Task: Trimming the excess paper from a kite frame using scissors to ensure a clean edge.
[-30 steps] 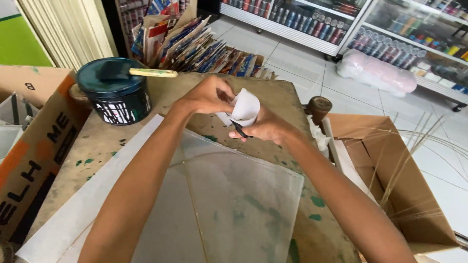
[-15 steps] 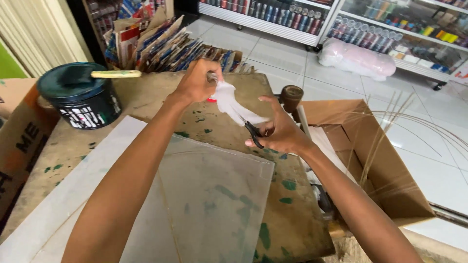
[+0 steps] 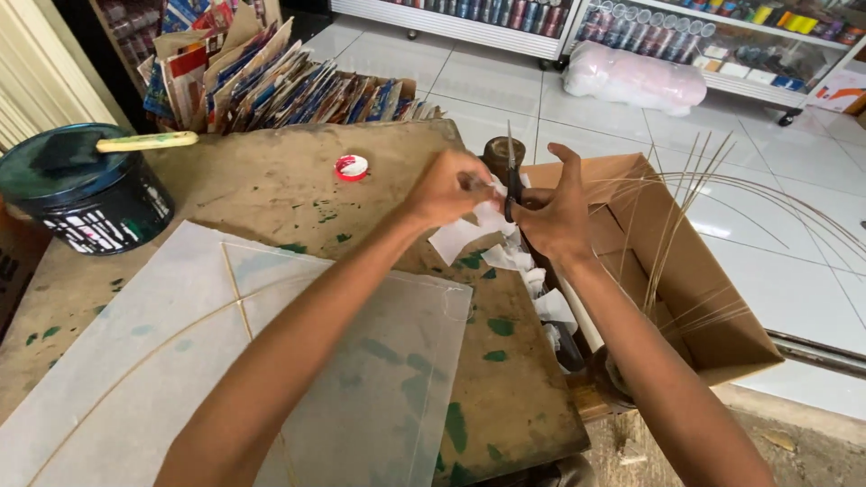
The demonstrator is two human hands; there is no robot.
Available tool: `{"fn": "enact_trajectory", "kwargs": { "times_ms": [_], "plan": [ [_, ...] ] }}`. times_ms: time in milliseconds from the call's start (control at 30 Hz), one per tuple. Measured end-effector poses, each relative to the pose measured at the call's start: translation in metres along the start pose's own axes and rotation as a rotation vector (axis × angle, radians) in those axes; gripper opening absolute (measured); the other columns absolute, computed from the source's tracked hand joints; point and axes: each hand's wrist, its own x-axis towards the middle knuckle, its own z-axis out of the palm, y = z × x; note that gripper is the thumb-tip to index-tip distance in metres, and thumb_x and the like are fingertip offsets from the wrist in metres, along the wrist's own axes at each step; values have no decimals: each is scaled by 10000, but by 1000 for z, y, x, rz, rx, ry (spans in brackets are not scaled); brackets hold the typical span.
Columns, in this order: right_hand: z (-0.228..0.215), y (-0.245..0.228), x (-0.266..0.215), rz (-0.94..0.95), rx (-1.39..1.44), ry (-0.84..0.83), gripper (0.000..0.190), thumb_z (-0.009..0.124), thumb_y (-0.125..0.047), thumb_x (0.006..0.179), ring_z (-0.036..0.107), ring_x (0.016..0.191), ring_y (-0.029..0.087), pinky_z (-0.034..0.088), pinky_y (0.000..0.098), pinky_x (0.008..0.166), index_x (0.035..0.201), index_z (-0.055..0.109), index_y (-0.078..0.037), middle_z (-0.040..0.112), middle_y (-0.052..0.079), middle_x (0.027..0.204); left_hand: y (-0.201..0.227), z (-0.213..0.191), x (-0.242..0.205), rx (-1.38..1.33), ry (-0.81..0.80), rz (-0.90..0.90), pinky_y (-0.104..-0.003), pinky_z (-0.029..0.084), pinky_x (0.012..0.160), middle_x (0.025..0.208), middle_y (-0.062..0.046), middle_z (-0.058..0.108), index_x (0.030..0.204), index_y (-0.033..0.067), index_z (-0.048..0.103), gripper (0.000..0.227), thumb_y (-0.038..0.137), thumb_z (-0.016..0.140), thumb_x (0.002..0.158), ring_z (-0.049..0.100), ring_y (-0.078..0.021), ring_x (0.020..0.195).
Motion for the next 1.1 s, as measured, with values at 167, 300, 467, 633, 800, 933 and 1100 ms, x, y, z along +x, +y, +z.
{"fn": "enact_trajectory", "kwargs": {
  "times_ms": [167,300,467,633,800,933,1100],
  "plan": [
    [-10,55,14,103,-149,82,909,825,-45,776,671,797,206,536,346,731,1507,297,-158,714,60,820,-7,28,-1,172,-140,64,-357,570,615,942,-163,708,849,26,735,82,39,654,838,678,-247,751],
    [-13,98,22,282,-260,56,956,887,-176,685,713,828,228,571,370,777,1481,358,-216,736,58,778,18,28,-21,640,-356,220,-404,551,716,1022,-107,680,890,56,770,123,84,650,885,643,-278,814],
    [-13,62,10,394,-104,112,878,861,-207,738,671,821,238,520,434,829,1461,364,-170,693,90,773,-19,37,-20,873,-389,284,-420,357,853,1042,-6,463,925,150,686,147,226,563,951,423,-226,961],
    [-9,31,-10,431,86,68,424,680,-149,833,572,726,212,526,455,821,1197,495,-37,581,77,708,-33,43,-12,879,-432,288,-418,329,859,1033,-38,408,865,136,628,172,216,512,962,368,-231,958],
    [6,97,12,329,-103,62,589,819,-165,745,650,818,230,521,450,761,1156,399,-122,636,53,755,-23,36,-18,603,-379,100,-466,348,894,986,-36,468,925,179,562,42,217,563,908,459,-270,995],
    [10,120,20,313,-157,87,700,857,-180,689,669,805,221,538,407,746,1187,367,-148,660,30,769,-18,34,-21,564,-363,183,-480,384,864,962,-42,501,863,148,548,129,206,648,919,526,-312,956],
    [2,88,2,299,-238,15,792,844,-138,722,698,832,242,570,440,749,1294,299,-89,711,51,853,-10,35,-26,681,-379,320,-446,362,914,989,-41,515,836,145,627,149,200,547,949,475,-244,961]
  ]
}}
